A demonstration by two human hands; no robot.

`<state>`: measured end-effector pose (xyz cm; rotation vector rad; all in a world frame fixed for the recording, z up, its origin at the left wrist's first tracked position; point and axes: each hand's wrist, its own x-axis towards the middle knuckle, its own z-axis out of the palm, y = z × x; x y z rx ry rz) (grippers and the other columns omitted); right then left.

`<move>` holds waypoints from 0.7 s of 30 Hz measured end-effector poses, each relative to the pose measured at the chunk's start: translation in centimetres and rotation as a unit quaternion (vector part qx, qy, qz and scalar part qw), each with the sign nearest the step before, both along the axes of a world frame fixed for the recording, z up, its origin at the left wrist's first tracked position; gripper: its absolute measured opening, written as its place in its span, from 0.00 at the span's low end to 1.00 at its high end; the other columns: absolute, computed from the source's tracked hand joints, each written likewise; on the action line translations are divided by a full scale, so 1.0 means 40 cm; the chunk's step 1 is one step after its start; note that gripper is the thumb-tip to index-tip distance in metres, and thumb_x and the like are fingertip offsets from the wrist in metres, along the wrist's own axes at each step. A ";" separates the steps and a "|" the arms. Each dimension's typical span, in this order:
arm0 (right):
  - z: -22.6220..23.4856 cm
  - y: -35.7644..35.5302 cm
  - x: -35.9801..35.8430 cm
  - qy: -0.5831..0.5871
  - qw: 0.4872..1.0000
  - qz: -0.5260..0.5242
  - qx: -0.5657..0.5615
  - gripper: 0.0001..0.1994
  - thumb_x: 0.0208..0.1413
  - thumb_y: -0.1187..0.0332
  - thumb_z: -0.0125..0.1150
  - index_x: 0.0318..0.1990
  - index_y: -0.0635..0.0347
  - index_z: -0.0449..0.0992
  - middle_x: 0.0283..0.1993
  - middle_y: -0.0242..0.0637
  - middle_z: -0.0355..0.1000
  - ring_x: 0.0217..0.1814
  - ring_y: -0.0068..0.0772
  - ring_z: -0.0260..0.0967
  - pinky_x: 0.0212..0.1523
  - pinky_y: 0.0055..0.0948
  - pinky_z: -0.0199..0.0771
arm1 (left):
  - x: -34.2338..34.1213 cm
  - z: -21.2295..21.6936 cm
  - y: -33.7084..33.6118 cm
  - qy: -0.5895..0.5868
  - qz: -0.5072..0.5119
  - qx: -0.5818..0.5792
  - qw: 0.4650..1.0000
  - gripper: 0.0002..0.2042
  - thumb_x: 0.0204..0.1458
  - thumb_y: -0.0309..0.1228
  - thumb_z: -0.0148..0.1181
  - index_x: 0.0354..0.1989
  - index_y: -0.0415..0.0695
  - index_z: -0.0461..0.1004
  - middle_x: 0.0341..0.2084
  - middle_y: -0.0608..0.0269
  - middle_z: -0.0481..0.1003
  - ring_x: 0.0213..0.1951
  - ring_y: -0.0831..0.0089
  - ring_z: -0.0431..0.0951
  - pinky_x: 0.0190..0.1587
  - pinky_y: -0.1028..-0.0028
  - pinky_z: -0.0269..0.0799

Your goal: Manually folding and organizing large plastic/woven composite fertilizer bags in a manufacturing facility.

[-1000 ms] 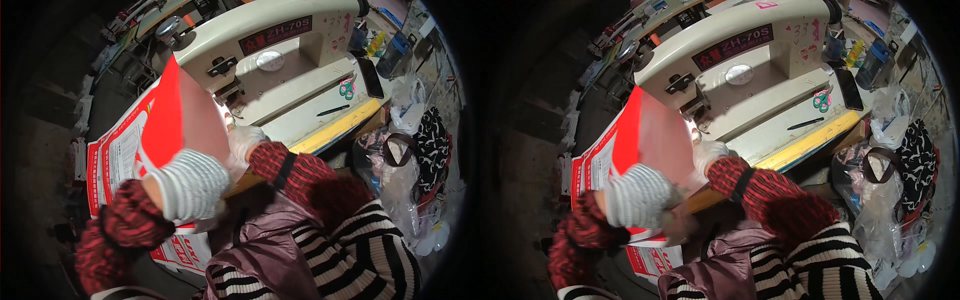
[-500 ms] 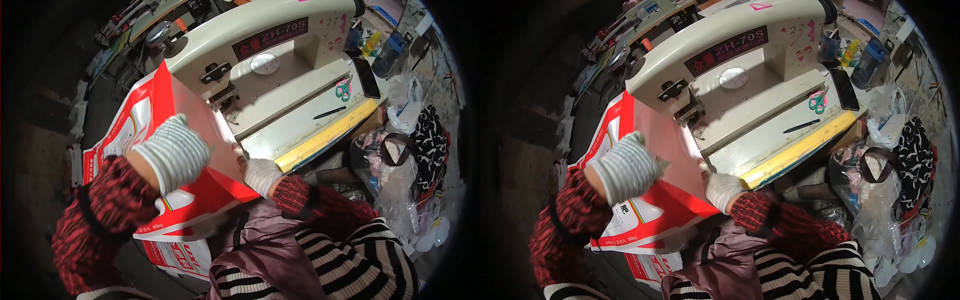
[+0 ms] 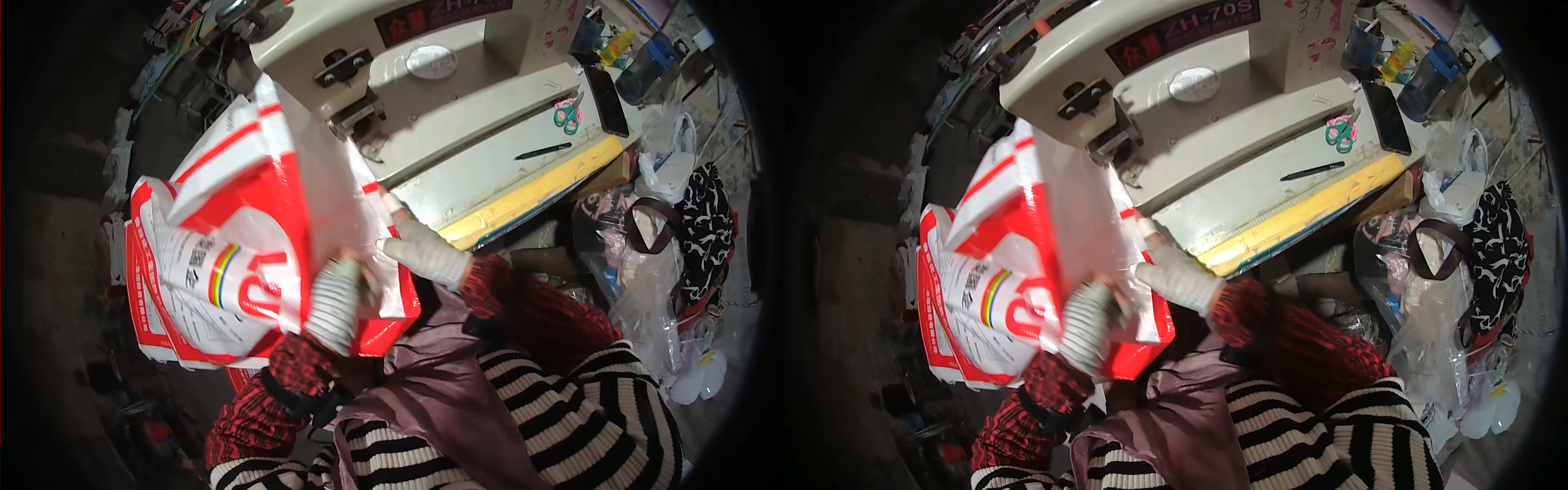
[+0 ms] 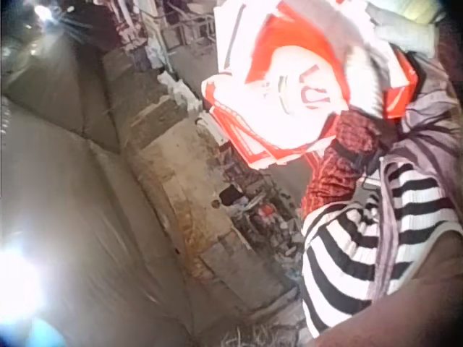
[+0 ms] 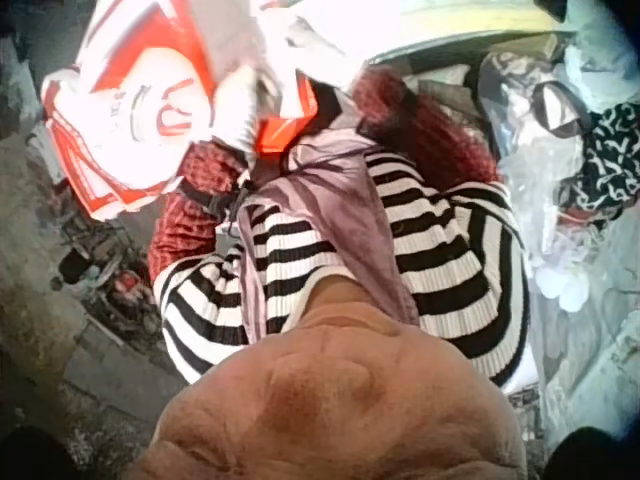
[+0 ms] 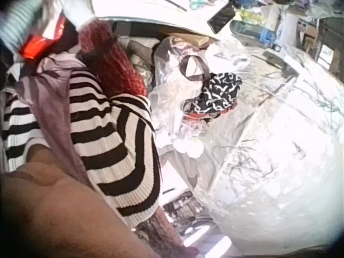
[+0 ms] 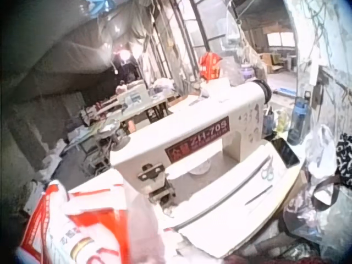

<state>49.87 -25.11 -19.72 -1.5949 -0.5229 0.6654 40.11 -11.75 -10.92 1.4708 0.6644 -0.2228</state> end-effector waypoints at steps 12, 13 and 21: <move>0.031 -0.094 -0.149 0.268 0.944 0.147 0.120 0.16 0.49 0.58 0.67 0.42 0.57 0.75 0.31 0.26 0.70 0.32 0.16 0.64 0.35 0.17 0.66 | -0.039 -0.046 0.053 0.088 -0.431 0.531 0.724 0.18 0.46 0.36 0.52 0.42 0.34 0.70 0.34 0.38 0.75 0.39 0.48 0.76 0.49 0.54 0.67; 0.041 -0.094 -0.147 0.264 0.947 0.142 0.119 0.16 0.49 0.59 0.67 0.42 0.56 0.75 0.31 0.26 0.70 0.32 0.16 0.64 0.35 0.17 0.66 | -0.035 -0.019 0.042 0.089 -0.392 0.540 0.739 0.20 0.45 0.36 0.54 0.44 0.34 0.69 0.34 0.39 0.75 0.40 0.48 0.76 0.50 0.54 0.66; 0.012 -0.091 -0.152 0.298 0.914 0.140 0.237 0.16 0.52 0.66 0.62 0.48 0.59 0.72 0.35 0.25 0.71 0.34 0.16 0.66 0.38 0.17 0.68 | 0.025 -0.048 -0.006 -0.134 -0.238 0.506 0.818 0.13 0.45 0.27 0.59 0.39 0.37 0.72 0.20 0.54 0.75 0.26 0.57 0.77 0.37 0.66 0.73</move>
